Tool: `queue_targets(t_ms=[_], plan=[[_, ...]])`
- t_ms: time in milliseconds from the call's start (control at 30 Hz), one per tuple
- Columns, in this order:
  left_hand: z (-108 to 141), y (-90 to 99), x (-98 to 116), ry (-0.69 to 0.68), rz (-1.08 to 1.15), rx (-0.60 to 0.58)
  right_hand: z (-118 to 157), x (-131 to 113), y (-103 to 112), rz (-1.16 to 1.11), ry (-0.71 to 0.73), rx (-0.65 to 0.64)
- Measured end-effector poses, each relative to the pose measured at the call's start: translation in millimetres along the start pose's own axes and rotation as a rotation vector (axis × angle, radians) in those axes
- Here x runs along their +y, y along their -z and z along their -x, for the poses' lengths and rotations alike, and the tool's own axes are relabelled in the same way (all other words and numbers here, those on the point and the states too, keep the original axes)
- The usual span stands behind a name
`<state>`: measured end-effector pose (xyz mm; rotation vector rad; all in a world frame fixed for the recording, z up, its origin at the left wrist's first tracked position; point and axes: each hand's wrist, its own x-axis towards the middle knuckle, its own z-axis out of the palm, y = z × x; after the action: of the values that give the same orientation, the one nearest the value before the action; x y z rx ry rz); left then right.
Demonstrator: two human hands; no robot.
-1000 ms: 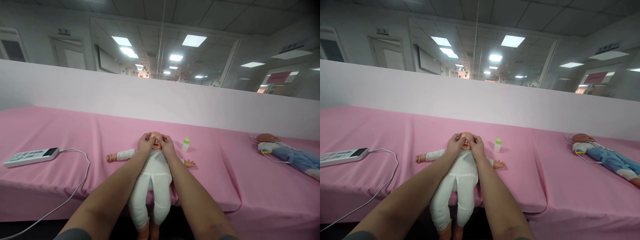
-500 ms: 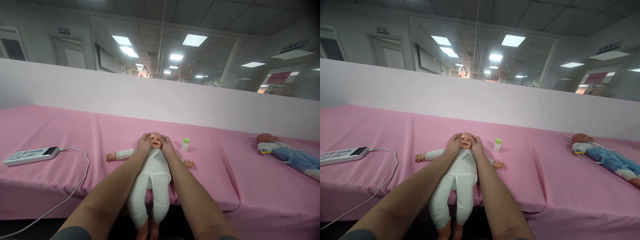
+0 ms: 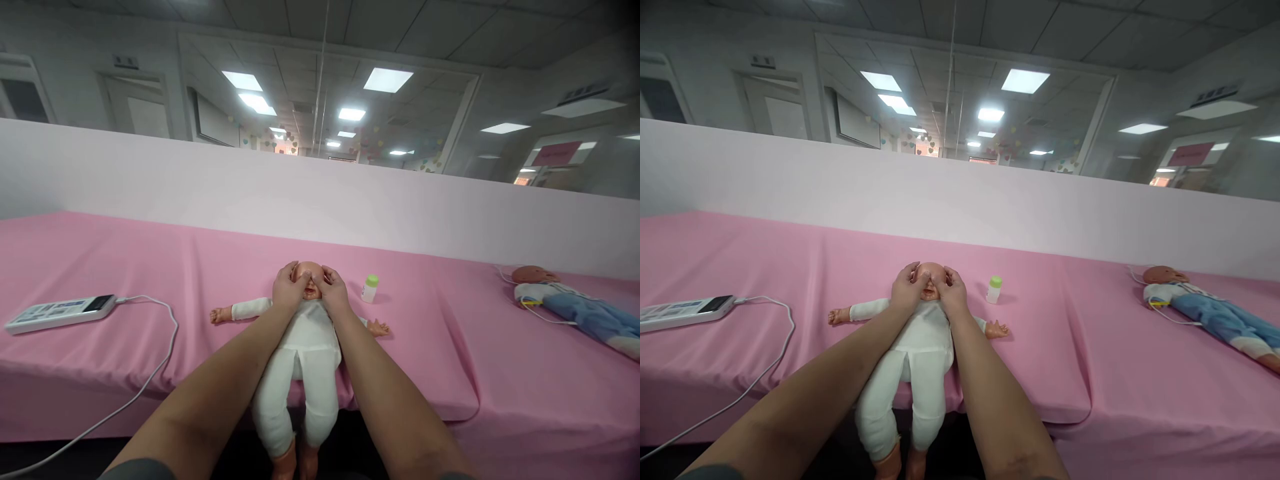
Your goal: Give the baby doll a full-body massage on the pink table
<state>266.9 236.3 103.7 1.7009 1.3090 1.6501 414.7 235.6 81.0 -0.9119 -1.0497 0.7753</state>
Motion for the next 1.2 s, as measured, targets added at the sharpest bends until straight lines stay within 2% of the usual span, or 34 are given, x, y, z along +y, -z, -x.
queue_targets(t_ms=[267, 433, 600, 1000, 1200], plan=[[-5, -5.8, -11, 0.068, 0.104, 0.033, -2, 0, -1, 0.066, 0.051, 0.027], [-8, -9.4, -22, 0.121, 0.229, 0.029, -6, 8, 2, 0.031, 0.016, 0.024], [-5, -5.4, -17, 0.143, 0.330, -0.009, -4, 7, 2, 0.011, 0.042, 0.009], [4, 3.3, -2, 0.063, 0.173, -0.014, 3, -1, -1, 0.119, 0.061, 0.016], [0, 0.4, -6, 0.098, 0.174, 0.003, -1, 6, 2, 0.160, 0.078, 0.054]])
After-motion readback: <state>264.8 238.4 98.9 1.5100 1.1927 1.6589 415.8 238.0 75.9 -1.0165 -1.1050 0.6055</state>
